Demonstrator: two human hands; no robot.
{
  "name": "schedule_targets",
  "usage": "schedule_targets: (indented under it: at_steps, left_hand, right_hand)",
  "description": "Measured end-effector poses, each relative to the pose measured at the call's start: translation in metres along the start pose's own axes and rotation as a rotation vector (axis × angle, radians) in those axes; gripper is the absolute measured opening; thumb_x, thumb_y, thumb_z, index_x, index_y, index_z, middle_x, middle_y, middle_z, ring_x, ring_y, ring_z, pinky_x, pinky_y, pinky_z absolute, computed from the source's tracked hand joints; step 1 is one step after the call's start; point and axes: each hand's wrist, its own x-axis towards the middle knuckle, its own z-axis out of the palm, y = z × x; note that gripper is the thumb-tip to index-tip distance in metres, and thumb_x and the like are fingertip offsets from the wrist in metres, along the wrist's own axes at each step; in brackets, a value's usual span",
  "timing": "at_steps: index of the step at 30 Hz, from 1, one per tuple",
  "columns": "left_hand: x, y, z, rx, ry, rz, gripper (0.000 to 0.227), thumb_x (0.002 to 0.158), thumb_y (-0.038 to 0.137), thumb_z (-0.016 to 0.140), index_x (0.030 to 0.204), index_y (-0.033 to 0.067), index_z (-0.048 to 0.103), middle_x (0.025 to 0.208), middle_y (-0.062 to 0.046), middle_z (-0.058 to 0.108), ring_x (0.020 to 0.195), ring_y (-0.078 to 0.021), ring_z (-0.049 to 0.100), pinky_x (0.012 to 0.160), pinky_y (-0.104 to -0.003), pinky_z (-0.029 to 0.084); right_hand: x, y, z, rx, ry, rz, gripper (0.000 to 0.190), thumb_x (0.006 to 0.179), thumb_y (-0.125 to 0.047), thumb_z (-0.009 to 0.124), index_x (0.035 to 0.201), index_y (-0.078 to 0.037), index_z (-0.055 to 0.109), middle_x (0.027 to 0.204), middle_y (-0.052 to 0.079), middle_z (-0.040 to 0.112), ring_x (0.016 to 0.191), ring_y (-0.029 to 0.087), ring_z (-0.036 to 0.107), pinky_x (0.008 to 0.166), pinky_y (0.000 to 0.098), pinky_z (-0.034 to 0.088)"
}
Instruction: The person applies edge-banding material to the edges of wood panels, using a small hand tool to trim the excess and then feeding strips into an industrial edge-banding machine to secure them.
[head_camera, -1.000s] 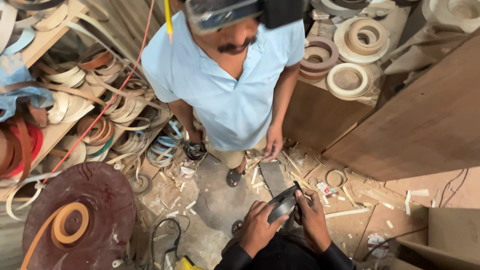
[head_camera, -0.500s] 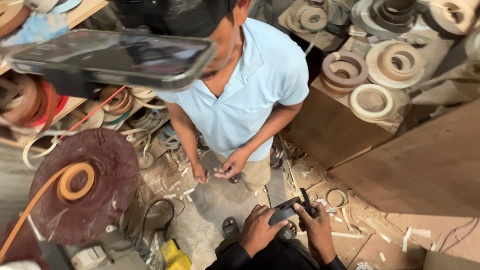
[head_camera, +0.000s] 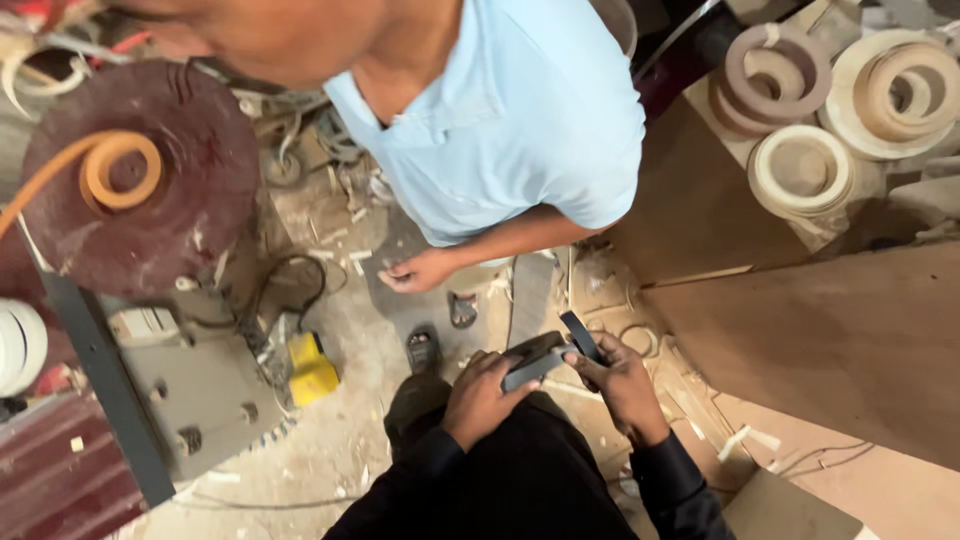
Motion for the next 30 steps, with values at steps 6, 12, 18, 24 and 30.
schedule_targets:
  at_steps: [6, 12, 18, 24, 30]
  left_hand:
    - [-0.014, 0.010, -0.002, 0.036, 0.086, 0.044, 0.052, 0.089, 0.045, 0.074, 0.117, 0.0020, 0.071, 0.102, -0.017, 0.072, 0.103, -0.0361, 0.064, 0.092, -0.044, 0.050]
    - [-0.020, 0.018, 0.000, -0.010, 0.028, 0.027, 0.051, 0.089, 0.045, 0.073, 0.115, 0.0018, 0.072, 0.101, -0.015, 0.072, 0.102, -0.0339, 0.065, 0.089, -0.044, 0.051]
    - [-0.049, 0.015, 0.002, -0.067, 0.023, 0.054, 0.052, 0.090, 0.047, 0.073, 0.116, 0.0013, 0.072, 0.101, -0.015, 0.073, 0.101, -0.0336, 0.067, 0.089, -0.043, 0.053]
    - [-0.099, 0.009, 0.012, -0.117, 0.120, 0.009, 0.054, 0.087, 0.048, 0.076, 0.113, -0.0002, 0.072, 0.105, -0.017, 0.074, 0.098, -0.0346, 0.069, 0.086, -0.044, 0.052]
    - [-0.148, 0.002, 0.024, -0.152, 0.132, -0.196, 0.053, 0.089, 0.049, 0.075, 0.111, 0.0005, 0.071, 0.101, -0.016, 0.073, 0.096, -0.0338, 0.069, 0.084, -0.042, 0.053]
  right_hand:
    - [-0.003, 0.003, 0.002, 0.007, -0.086, -0.160, 0.010, 0.089, -0.005, 0.074, 0.097, -0.004, 0.070, 0.082, -0.006, 0.066, 0.072, 0.004, 0.052, 0.064, 0.0220, 0.042]
    - [-0.013, 0.037, 0.010, -0.025, 0.116, -0.385, 0.020, 0.094, -0.006, 0.078, 0.084, 0.000, 0.062, 0.088, 0.000, 0.064, 0.082, 0.007, 0.056, 0.076, 0.0247, 0.045]
    - [-0.042, 0.052, 0.030, -0.333, 0.345, -0.506, 0.014, 0.092, -0.009, 0.078, 0.087, -0.001, 0.068, 0.080, 0.004, 0.061, 0.074, 0.010, 0.056, 0.071, 0.0266, 0.045]
    - [-0.069, 0.048, 0.031, -0.094, 0.055, -0.225, 0.016, 0.093, -0.011, 0.077, 0.104, -0.001, 0.071, 0.085, -0.002, 0.068, 0.072, 0.004, 0.056, 0.065, 0.0217, 0.046]
    - [-0.091, 0.060, 0.059, 0.161, -0.269, 0.133, 0.033, 0.085, -0.002, 0.075, 0.115, -0.009, 0.066, 0.081, 0.000, 0.067, 0.057, 0.003, 0.050, 0.049, 0.0196, 0.037]
